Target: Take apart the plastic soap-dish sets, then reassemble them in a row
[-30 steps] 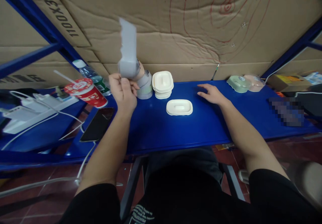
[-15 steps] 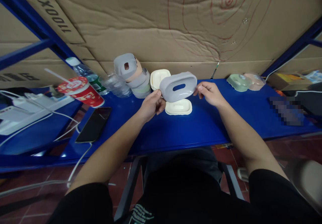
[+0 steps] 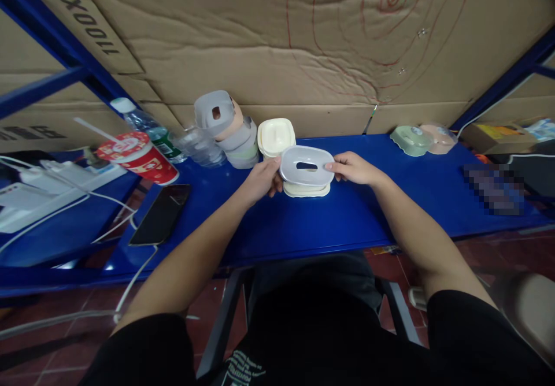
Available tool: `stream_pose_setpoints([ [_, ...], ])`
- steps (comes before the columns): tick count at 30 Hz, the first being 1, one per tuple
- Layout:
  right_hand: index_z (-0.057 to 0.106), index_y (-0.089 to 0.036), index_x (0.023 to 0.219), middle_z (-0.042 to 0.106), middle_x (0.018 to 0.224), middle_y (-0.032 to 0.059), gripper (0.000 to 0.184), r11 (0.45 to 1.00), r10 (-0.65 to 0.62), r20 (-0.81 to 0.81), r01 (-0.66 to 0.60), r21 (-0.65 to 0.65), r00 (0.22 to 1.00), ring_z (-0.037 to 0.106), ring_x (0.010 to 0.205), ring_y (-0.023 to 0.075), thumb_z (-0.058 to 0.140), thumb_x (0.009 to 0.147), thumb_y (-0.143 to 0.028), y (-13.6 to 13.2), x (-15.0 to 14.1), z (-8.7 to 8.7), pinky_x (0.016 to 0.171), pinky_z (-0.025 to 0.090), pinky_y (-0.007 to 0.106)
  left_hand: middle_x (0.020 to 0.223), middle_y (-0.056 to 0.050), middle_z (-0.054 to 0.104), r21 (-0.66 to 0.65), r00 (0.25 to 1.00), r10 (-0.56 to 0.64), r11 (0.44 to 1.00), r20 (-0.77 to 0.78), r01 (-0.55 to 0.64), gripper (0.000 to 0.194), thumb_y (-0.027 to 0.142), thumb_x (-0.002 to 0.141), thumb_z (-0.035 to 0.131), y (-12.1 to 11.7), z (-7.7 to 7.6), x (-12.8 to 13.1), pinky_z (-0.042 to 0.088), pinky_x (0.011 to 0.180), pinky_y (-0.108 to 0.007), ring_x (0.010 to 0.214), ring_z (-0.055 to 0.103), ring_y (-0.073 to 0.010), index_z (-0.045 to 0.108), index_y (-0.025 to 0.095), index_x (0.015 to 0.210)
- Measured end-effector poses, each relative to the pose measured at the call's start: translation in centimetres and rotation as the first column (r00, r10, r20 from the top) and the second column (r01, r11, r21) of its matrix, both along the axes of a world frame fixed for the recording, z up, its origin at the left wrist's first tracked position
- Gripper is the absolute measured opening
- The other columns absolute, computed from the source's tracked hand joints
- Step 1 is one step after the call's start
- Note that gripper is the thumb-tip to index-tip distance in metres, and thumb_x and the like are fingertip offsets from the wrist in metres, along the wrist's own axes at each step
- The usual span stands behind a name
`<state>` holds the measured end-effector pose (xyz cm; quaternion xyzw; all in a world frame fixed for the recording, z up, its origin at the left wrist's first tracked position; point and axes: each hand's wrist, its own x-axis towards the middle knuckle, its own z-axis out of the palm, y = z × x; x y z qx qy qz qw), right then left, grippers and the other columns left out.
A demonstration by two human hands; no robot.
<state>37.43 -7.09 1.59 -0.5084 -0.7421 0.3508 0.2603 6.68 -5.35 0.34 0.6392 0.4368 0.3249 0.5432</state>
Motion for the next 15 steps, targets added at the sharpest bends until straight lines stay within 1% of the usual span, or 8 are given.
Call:
stream_pose_setpoints([
  [2,0.061,-0.021,0.068,0.066,0.063,0.0024,0.066,0.998,0.003,0.029,-0.001,-0.063,1.0,0.055,0.058,0.013,0.062,0.088,-0.083,0.2,-0.1,-0.2,0.06,0.039,0.029,0.055,-0.001,0.063,0.148,0.985,0.023,0.989,-0.17,0.002,0.047,0.057,0.108,0.041,-0.1,-0.1,-0.1,0.035,0.042,-0.027,0.037,0.048,-0.0137,0.055,0.023,0.08],
  [3,0.061,-0.021,0.068,0.066,0.063,0.0027,0.066,0.997,-0.003,0.039,0.006,-0.082,0.999,0.055,0.058,0.0132,0.061,0.087,-0.084,0.2,-0.2,-0.4,0.06,0.039,0.029,0.058,-0.001,0.066,0.212,0.965,0.038,0.977,-0.26,0.018,0.046,0.055,0.108,0.041,-0.2,-0.2,-0.2,0.038,0.045,-0.028,0.041,0.052,-0.0145,0.056,0.023,0.078],
  [6,0.059,-0.021,0.065,0.066,0.062,0.0033,0.068,0.994,-0.014,0.079,0.023,-0.104,0.997,0.056,0.058,0.0141,0.059,0.086,-0.086,0.5,-0.3,-0.7,0.062,0.04,0.029,0.066,-0.002,0.071,0.334,0.856,0.097,0.938,-0.507,0.091,0.046,0.048,0.108,0.039,-0.5,0.0,-0.4,0.046,0.062,-0.031,0.061,0.063,-0.019,0.06,0.023,0.074],
  [8,0.059,-0.021,0.064,0.066,0.062,0.0038,0.07,0.995,-0.018,0.117,0.029,-0.095,0.993,0.057,0.06,0.0151,0.056,0.087,-0.087,0.6,-0.4,-1.0,0.064,0.04,0.03,0.07,-0.004,0.073,0.354,0.78,0.117,0.925,-0.614,0.14,0.049,0.046,0.108,0.035,-0.5,0.1,-0.4,0.048,0.074,-0.034,0.073,0.067,-0.0223,0.06,0.024,0.072],
  [11,0.061,-0.021,0.065,0.067,0.063,0.0047,0.071,0.997,-0.024,0.216,0.041,-0.072,0.976,0.06,0.063,0.0173,0.048,0.092,-0.085,0.9,-0.4,-1.3,0.067,0.04,0.031,0.082,-0.009,0.075,0.359,0.681,0.136,0.912,-0.72,0.197,0.051,0.045,0.108,0.032,-0.6,-0.2,-0.1,0.05,0.083,-0.038,0.087,0.07,-0.0268,0.061,0.023,0.073],
  [13,0.063,-0.021,0.066,0.067,0.066,0.0056,0.069,0.999,-0.021,0.333,0.034,-0.033,0.943,0.06,0.066,0.0189,0.045,0.095,-0.082,1.0,-0.5,-1.6,0.067,0.038,0.032,0.093,-0.012,0.076,0.362,0.618,0.145,0.9,-0.773,0.242,0.048,0.044,0.107,0.033,-0.5,-0.5,0.1,0.051,0.086,-0.04,0.095,0.071,-0.0297,0.063,0.022,0.078],
  [15,0.062,-0.021,0.067,0.067,0.07,0.0062,0.065,1.0,-0.021,0.454,0.014,0.019,0.891,0.059,0.069,0.0198,0.044,0.097,-0.077,1.1,-0.7,-1.7,0.065,0.033,0.033,0.101,-0.013,0.077,0.348,0.59,0.121,0.892,-0.798,0.288,0.047,0.044,0.108,0.032,-0.4,-0.9,0.2,0.051,0.089,-0.041,0.101,0.071,-0.0306,0.065,0.021,0.084],
])
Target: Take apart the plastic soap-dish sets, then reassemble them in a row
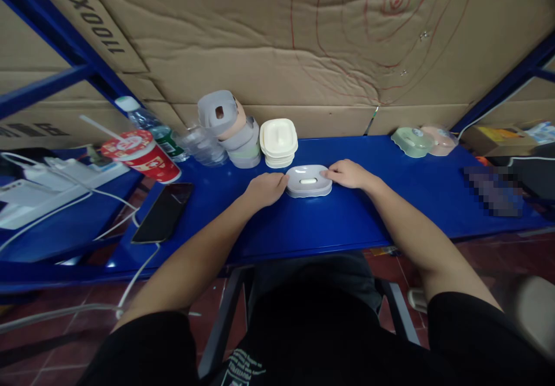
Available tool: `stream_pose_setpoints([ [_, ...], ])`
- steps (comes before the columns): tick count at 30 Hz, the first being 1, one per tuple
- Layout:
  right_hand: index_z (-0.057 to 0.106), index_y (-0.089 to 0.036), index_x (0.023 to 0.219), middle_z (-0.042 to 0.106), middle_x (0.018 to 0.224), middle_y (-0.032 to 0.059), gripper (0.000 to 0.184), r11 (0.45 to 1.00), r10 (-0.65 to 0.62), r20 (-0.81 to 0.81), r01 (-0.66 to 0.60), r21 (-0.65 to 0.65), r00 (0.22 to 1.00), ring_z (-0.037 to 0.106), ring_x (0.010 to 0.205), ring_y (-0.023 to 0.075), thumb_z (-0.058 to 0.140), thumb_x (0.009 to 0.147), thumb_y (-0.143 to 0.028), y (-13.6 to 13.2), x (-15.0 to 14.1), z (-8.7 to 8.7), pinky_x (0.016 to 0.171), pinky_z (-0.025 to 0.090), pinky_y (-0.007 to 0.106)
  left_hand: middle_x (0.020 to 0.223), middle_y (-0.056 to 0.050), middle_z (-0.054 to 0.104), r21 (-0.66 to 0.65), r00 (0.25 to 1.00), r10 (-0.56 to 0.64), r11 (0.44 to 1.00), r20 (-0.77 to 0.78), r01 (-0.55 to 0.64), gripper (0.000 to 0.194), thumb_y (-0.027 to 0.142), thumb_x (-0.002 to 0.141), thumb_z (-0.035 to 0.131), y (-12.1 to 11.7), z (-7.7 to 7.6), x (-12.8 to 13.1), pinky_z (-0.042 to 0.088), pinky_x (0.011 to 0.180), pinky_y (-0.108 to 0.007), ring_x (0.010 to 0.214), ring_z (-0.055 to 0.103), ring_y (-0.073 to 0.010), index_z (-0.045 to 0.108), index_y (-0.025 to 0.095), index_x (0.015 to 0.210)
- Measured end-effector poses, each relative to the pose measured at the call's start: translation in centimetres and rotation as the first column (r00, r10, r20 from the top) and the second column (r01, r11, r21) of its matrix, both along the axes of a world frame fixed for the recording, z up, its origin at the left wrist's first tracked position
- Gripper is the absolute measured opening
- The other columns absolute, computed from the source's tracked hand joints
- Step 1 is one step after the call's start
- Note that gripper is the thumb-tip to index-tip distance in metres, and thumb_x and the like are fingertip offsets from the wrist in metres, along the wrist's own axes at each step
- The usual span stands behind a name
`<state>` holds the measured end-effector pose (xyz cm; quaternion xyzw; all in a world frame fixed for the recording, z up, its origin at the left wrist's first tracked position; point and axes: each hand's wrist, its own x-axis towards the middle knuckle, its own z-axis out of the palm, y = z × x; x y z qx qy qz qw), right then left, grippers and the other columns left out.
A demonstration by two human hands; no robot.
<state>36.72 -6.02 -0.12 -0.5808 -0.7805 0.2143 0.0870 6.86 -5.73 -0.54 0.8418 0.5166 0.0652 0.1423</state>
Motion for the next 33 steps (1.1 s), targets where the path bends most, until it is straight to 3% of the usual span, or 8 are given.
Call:
stream_pose_setpoints([
  [7,0.057,-0.022,0.068,0.062,0.07,0.0037,0.063,1.0,0.016,0.053,-0.016,-0.005,0.998,0.055,0.069,0.0186,0.045,0.096,-0.078,0.0,0.0,0.0,0.064,0.03,0.033,0.09,-0.01,0.074,-0.012,0.999,-0.035,0.999,0.035,0.036,0.05,0.05,0.107,0.036,0.5,-0.3,-0.3,0.043,0.073,-0.036,0.085,0.066,-0.0267,0.061,0.022,0.075],
  [11,0.056,-0.023,0.067,0.062,0.067,0.0031,0.068,0.999,0.027,0.016,-0.026,-0.034,1.0,0.055,0.067,0.0182,0.044,0.095,-0.083,-0.1,0.3,0.0,0.063,0.031,0.032,0.07,-0.003,0.065,0.209,0.927,0.018,0.972,0.375,-0.103,0.039,0.049,0.099,0.06,1.3,1.2,-2.2,0.034,0.063,-0.032,0.066,0.056,-0.0202,0.06,0.024,0.069],
  [15,0.055,-0.023,0.067,0.064,0.066,0.0037,0.07,0.998,0.059,-0.01,-0.059,-0.024,0.998,0.056,0.066,0.0183,0.042,0.094,-0.086,-0.1,0.4,0.1,0.063,0.033,0.032,0.067,0.001,0.059,0.434,0.6,0.03,0.662,0.799,-0.611,0.018,0.034,0.095,0.07,3.4,3.4,-7.0,0.039,0.07,-0.032,0.066,0.051,-0.0178,0.066,0.021,0.084],
  [18,0.056,-0.023,0.067,0.065,0.066,0.0042,0.073,0.997,0.069,-0.02,-0.069,-0.018,0.997,0.056,0.065,0.0182,0.041,0.093,-0.089,-0.1,0.5,0.1,0.063,0.033,0.032,0.065,0.005,0.052,0.366,0.524,0.18,0.531,0.833,-0.764,0.017,0.024,0.096,0.07,5.3,4.0,-10.9,0.045,0.086,-0.036,0.071,0.051,-0.0201,0.07,0.018,0.112],
  [20,0.056,-0.023,0.067,0.065,0.066,0.0044,0.074,0.997,0.071,-0.017,-0.071,-0.02,0.997,0.056,0.065,0.0182,0.039,0.093,-0.09,-0.1,0.5,0.2,0.063,0.033,0.032,0.064,0.006,0.047,0.309,0.541,0.336,0.545,0.771,-0.779,0.027,0.021,0.09,0.076,6.3,3.8,-12.7,0.046,0.097,-0.042,0.078,0.054,-0.0237,0.068,0.018,0.116],
  [24,0.056,-0.023,0.068,0.065,0.066,0.0047,0.075,0.997,0.068,-0.021,-0.068,-0.026,0.997,0.056,0.064,0.0183,0.039,0.092,-0.091,-0.2,0.5,0.3,0.063,0.034,0.032,0.064,0.004,0.037,0.215,0.592,0.529,0.608,0.608,-0.764,0.014,0.025,0.092,0.075,7.0,3.0,-14.0,0.044,0.104,-0.052,0.087,0.055,-0.0286,0.062,0.02,0.096],
  [29,0.057,-0.022,0.068,0.066,0.067,0.0052,0.075,0.996,0.08,-0.034,-0.081,-0.026,0.996,0.058,0.066,0.0188,0.038,0.093,-0.091,-0.2,0.5,0.3,0.065,0.034,0.033,0.063,0.005,0.028,0.2,0.583,0.486,0.631,0.651,-0.75,0.018,0.02,0.098,0.069,7.2,2.8,-14.2,0.042,0.099,-0.044,0.076,0.047,-0.0246,0.058,0.022,0.084],
  [33,0.057,-0.023,0.068,0.066,0.067,0.0048,0.074,0.997,0.072,-0.041,-0.074,-0.03,0.997,0.057,0.065,0.0184,0.04,0.093,-0.09,-0.2,0.6,0.2,0.064,0.035,0.033,0.063,0.006,0.038,0.181,0.534,0.423,0.634,0.732,-0.752,0.021,0.007,0.093,0.072,8.2,2.3,-15.0,0.038,0.085,-0.032,0.068,0.036,-0.0198,0.059,0.02,0.084],
])
